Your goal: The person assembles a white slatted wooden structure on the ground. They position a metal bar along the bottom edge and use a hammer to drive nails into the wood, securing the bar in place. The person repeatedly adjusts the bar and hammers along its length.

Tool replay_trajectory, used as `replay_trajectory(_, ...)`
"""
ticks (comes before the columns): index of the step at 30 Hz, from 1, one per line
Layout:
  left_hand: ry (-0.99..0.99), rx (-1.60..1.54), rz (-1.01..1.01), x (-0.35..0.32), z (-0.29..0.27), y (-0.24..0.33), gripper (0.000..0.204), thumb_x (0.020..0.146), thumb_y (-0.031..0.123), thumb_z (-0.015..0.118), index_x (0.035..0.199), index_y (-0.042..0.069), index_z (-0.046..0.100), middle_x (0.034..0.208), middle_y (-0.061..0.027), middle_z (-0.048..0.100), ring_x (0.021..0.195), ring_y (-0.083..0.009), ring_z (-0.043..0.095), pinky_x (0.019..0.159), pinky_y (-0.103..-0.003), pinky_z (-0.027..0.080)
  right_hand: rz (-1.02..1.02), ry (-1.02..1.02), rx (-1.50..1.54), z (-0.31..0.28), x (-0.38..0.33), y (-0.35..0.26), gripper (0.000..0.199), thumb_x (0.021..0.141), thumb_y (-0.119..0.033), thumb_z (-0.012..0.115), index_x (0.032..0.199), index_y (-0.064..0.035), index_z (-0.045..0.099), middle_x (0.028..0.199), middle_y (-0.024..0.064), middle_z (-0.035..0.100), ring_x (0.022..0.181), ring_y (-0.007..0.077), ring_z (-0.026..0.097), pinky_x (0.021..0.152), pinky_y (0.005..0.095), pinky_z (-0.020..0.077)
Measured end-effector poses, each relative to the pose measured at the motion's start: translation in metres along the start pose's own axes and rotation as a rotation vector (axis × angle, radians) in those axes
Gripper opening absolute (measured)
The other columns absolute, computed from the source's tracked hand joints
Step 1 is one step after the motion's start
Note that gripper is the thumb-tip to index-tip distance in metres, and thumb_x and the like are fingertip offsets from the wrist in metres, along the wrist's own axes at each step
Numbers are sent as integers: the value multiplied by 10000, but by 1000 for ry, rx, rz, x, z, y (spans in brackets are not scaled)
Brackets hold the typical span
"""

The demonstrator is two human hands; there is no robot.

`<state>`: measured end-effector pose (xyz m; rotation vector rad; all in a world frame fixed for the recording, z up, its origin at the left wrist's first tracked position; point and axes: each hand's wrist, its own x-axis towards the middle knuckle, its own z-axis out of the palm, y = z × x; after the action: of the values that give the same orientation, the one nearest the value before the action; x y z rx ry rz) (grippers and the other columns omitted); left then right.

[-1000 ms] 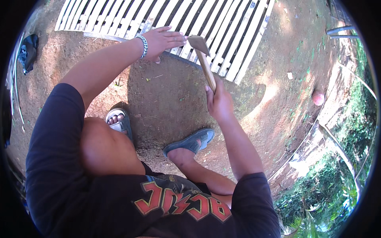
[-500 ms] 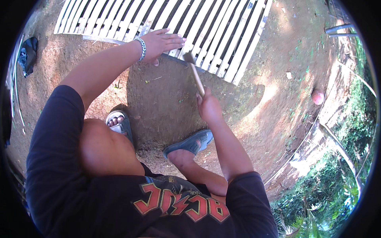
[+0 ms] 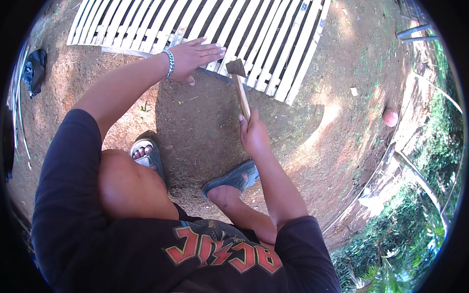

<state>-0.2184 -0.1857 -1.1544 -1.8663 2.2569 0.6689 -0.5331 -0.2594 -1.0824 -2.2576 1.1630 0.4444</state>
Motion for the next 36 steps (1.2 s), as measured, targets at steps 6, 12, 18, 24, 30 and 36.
replay_trajectory(6,-7,33,-34,-10,-1,-5,1191,738,472,887,1660,222,175,1735,66,177,1597,-109,122,1322,-506,34,-170,160,157,14,-17,-22,392,1050,-266,573,1386,-80,491,958,305,688,871,521,678,735,568,531)
replay_trajectory(12,-33,4,-49,-8,-2,-4,1209,721,464,901,1660,231,176,1737,78,165,1596,-109,125,1320,-512,46,3,-26,-26,33,3,-15,387,1028,-261,591,1371,-103,506,1003,282,706,863,493,695,735,576,546)
replay_trajectory(18,-18,-18,-57,-9,-2,-6,1221,707,464,907,1659,237,177,1735,84,168,1592,-99,141,1320,-512,47,-160,118,66,26,3,-9,395,1037,-261,597,1357,-44,513,854,290,693,790,485,706,681,564,547)
replay_trajectory(24,12,-74,-45,-5,1,-11,1208,699,432,915,1652,243,197,1732,90,178,1590,-99,152,1324,-505,42,-95,60,-44,14,13,-15,404,1024,-268,604,1374,-85,523,982,250,716,847,473,709,722,541,567)
replay_trajectory(30,22,-113,-36,-8,3,-12,1149,704,399,918,1636,259,261,1722,91,213,1582,-92,178,1327,-501,50,-353,77,-98,-21,16,-31,380,1041,-283,582,1363,-91,522,976,238,718,836,456,714,716,530,568)
replay_trajectory(36,43,-101,-30,-9,5,-15,1154,708,400,919,1639,258,252,1720,93,220,1578,-90,192,1328,-488,56,-206,-13,-346,-38,26,-17,364,1044,-306,569,1343,-105,513,971,206,719,784,415,709,690,508,570)
